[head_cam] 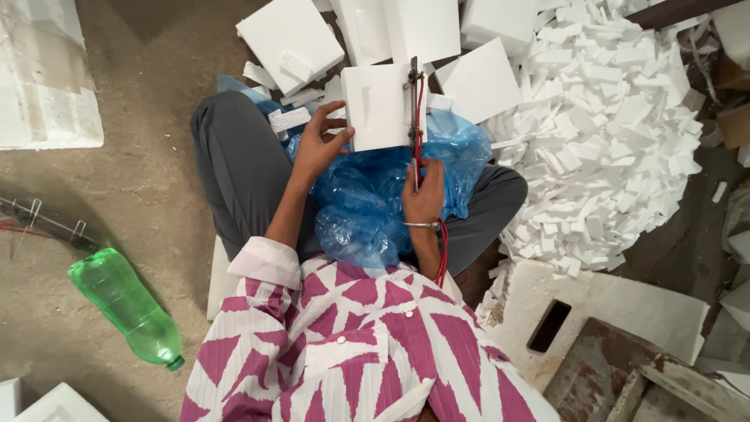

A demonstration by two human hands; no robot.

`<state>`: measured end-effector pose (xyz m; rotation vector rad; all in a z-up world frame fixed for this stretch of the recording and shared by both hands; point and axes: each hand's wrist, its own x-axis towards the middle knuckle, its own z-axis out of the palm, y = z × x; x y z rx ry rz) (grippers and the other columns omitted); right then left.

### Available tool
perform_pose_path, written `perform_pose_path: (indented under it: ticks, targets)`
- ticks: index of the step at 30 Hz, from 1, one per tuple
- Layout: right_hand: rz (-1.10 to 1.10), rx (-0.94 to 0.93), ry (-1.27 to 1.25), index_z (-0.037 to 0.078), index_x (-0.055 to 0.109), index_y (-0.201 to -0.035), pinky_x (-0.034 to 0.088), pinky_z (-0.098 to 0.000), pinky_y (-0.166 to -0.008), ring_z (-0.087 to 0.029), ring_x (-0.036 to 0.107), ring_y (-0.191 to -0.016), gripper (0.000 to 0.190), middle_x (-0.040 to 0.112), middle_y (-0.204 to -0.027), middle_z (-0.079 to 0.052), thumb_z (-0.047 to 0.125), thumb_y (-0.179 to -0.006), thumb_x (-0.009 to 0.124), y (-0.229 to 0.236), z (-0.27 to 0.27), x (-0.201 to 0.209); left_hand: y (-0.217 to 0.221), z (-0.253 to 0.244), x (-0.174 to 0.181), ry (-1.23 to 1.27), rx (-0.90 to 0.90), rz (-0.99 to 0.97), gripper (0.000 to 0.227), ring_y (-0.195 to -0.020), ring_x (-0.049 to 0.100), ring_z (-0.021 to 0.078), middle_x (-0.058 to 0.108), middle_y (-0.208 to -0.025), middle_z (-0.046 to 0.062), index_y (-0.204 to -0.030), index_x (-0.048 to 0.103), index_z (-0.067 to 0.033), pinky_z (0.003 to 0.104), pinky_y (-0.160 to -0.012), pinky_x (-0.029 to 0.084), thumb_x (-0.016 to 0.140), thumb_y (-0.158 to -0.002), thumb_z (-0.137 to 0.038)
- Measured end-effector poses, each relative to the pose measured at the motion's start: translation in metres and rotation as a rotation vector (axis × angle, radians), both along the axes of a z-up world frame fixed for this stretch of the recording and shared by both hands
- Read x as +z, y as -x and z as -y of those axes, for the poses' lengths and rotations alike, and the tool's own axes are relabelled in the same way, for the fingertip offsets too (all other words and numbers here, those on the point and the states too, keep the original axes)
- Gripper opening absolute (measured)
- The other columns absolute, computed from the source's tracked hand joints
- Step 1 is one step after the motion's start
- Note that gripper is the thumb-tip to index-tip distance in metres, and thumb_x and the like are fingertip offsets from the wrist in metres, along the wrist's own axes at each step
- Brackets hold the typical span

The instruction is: The person sits cross-legged on the floor and uses a heated wire cutter to slice rectangular white foam blocks into smaller pieces. The person repeatedly picks up a foam block, cuts it with the wire tool, and places the cut pieces aside on the floor.

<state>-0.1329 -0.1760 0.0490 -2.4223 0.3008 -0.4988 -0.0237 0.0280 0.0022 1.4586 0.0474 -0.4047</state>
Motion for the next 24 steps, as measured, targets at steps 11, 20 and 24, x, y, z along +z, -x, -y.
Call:
perform_pose_path:
  ticks: [11,20,24]
  targets:
    - [0.000,0.065,-0.065,-0.001,0.057,-0.111,0.050,-0.0430,-0.076,-0.037,0.061,-0.089,0.022,0.057,-0.104,-0.018,0.010,-0.097,0.069,0.000,-0.017,0.000,0.000,0.003,0.003,0.046,0.031,-0.018,0.062,-0.096,0.076,0.0253,0.070,-0.121,0.024,-0.145,0.053,-0.0121,0.033,-0.067,0.065,0.078,-0.091,-0.025]
    - [-0.048,0.085,-0.124,0.000,0.058,-0.110,0.051,-0.0425,-0.073,-0.036,0.062,-0.085,0.020,0.058,-0.104,-0.017,0.009,-0.097,0.069,-0.001,-0.028,0.007,0.000,0.006,0.002,0.031,0.023,-0.024,0.062,-0.097,0.076,0.0252,0.070,-0.121,0.024,-0.145,0.052,-0.0123,0.032,-0.065,0.066,0.078,-0.091,-0.025]
    - [-0.120,0.062,-0.155,0.001,0.058,-0.110,0.051,-0.0431,-0.070,-0.037,0.065,-0.084,0.019,0.058,-0.105,-0.016,0.010,-0.096,0.069,0.000,-0.033,0.008,0.001,0.006,0.002,0.017,0.021,-0.011,0.061,-0.098,0.076,0.0253,0.070,-0.121,0.024,-0.144,0.052,-0.0121,0.032,-0.066,0.066,0.078,-0.091,-0.025]
